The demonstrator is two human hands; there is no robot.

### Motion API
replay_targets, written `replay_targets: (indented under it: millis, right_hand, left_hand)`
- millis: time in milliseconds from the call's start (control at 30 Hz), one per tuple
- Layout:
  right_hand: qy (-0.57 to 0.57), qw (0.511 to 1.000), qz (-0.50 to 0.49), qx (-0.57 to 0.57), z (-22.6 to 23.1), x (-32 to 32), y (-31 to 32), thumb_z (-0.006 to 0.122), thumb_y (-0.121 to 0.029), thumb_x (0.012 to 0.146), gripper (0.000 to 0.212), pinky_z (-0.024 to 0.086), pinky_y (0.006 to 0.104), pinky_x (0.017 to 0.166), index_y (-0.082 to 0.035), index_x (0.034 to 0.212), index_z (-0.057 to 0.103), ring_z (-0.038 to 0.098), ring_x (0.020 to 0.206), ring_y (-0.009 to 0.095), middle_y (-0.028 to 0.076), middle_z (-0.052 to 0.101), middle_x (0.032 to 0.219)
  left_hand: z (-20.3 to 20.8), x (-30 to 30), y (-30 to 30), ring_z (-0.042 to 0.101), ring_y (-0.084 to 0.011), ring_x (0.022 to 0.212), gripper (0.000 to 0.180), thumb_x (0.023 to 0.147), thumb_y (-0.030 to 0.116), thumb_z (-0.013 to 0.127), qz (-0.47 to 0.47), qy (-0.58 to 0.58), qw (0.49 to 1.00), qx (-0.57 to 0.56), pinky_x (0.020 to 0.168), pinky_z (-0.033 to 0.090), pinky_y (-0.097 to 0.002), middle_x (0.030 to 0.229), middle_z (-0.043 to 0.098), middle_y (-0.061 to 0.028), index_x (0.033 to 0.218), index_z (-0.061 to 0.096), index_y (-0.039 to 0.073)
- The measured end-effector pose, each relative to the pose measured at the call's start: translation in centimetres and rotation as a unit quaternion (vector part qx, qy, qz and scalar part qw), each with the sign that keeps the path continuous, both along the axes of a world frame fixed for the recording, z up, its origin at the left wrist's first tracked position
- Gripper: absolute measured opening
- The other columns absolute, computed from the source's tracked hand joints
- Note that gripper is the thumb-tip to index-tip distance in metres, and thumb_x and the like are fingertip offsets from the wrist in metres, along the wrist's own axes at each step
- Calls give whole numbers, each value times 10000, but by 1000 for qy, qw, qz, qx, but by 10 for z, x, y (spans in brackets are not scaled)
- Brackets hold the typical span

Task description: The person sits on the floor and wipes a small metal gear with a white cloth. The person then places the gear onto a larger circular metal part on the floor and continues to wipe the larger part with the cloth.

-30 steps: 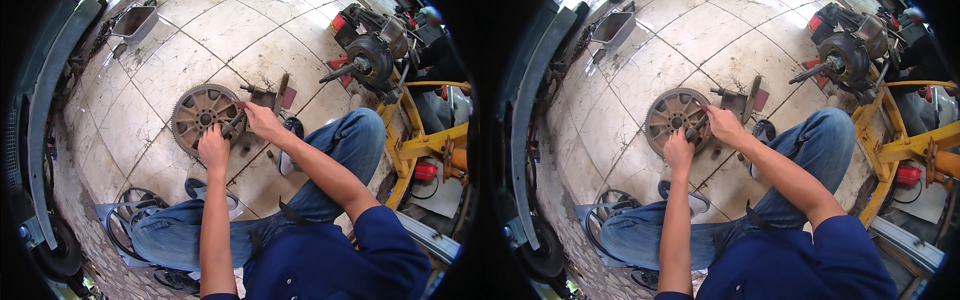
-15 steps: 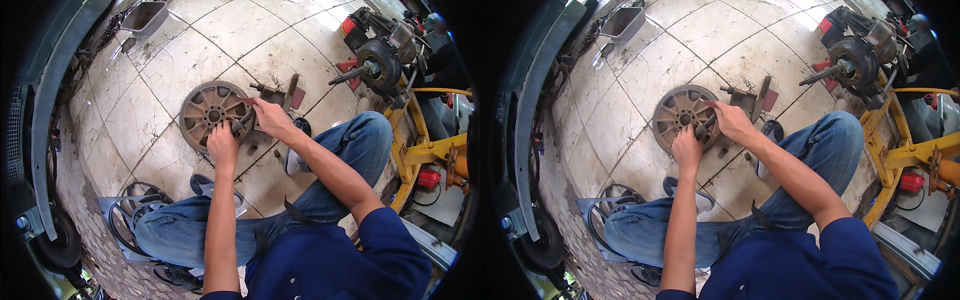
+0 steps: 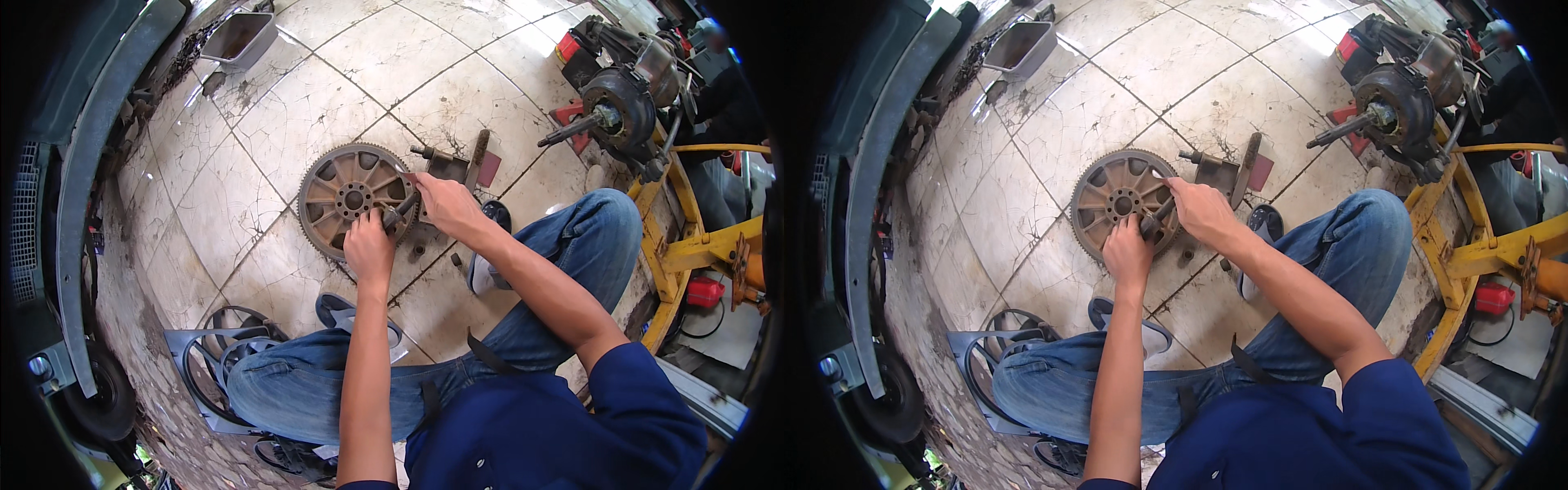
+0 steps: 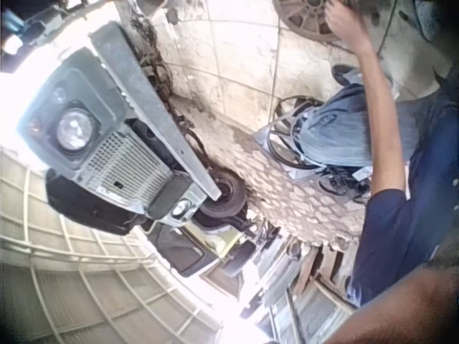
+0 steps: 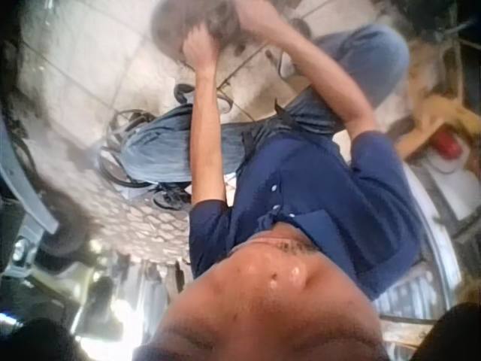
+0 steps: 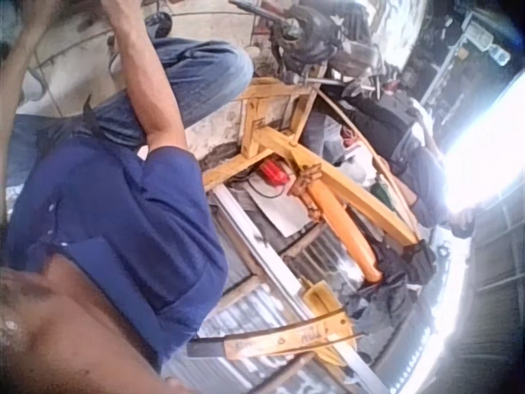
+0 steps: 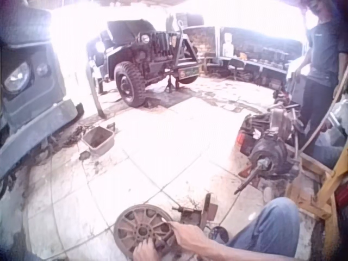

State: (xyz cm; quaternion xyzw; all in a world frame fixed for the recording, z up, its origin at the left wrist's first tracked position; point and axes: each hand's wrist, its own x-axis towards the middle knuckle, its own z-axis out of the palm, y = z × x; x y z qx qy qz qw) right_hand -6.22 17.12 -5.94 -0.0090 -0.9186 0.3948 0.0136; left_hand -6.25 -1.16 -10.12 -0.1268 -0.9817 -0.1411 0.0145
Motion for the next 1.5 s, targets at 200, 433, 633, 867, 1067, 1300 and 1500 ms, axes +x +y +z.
replay_targets:
  millis: [200,433,633,867,1067,1300,1500]
  right_hand:
    - [144,979,62,128,-20,5,-4,508,-113,914,330,482,444,968,-23,1218,597,626,1129,350,184,665,1198]
    - [95,955,116,257,-20,14,-15,524,-123,903,349,388,437,1080,-59,1234,612,526,1303,269,103,624,1313]
    - [29,964,146,220,-15,8,-3,552,-72,867,451,337,490,1135,-69,1317,576,454,1373,282,106,558,1409]
    - [121,929,149,315,-27,15,-8,535,-166,920,366,384,481,1075,-84,1265,621,516,1305,294,112,607,1318]
    - [83,860,295,408,-15,-3,-3,537,-192,938,369,431,471,1024,-95,1286,613,607,1162,297,125,654,1199]
    - [62,863,336,372,-19,-24,6,518,-189,949,351,520,453,907,-127,1282,606,649,1095,297,102,673,1169]
    - [-53,812,404,418,20,-44,16,489,-178,954,381,493,406,954,-100,1318,574,613,1173,253,92,668,1222]
  left_hand:
    - [3,0,2,668,-292,930,381,691,106,766,-10,24,999,19,790,534,-414,987,693,-95,1054,655,83]
    - [-2,1,-1,672,-293,926,398,687,103,760,-13,23,1000,16,793,540,-421,996,696,-99,1071,658,80]
    - [-5,-1,-1,675,-289,929,405,692,94,741,-4,22,1000,-1,787,542,-414,1017,699,-101,1089,663,72]
    - [-2,1,2,672,-277,897,320,706,90,727,-14,45,999,-4,774,529,-390,956,691,-92,1018,656,78]
    - [-6,2,0,671,-279,899,327,701,96,745,-14,43,999,4,781,529,-396,961,689,-91,1015,656,81]
    - [-1,-2,4,673,-274,896,327,689,93,744,-11,38,999,15,775,530,-397,941,692,-90,1006,662,87]
    - [1,-2,-1,674,-276,894,329,681,93,742,-10,36,999,1,771,531,-396,934,692,-95,999,662,69]
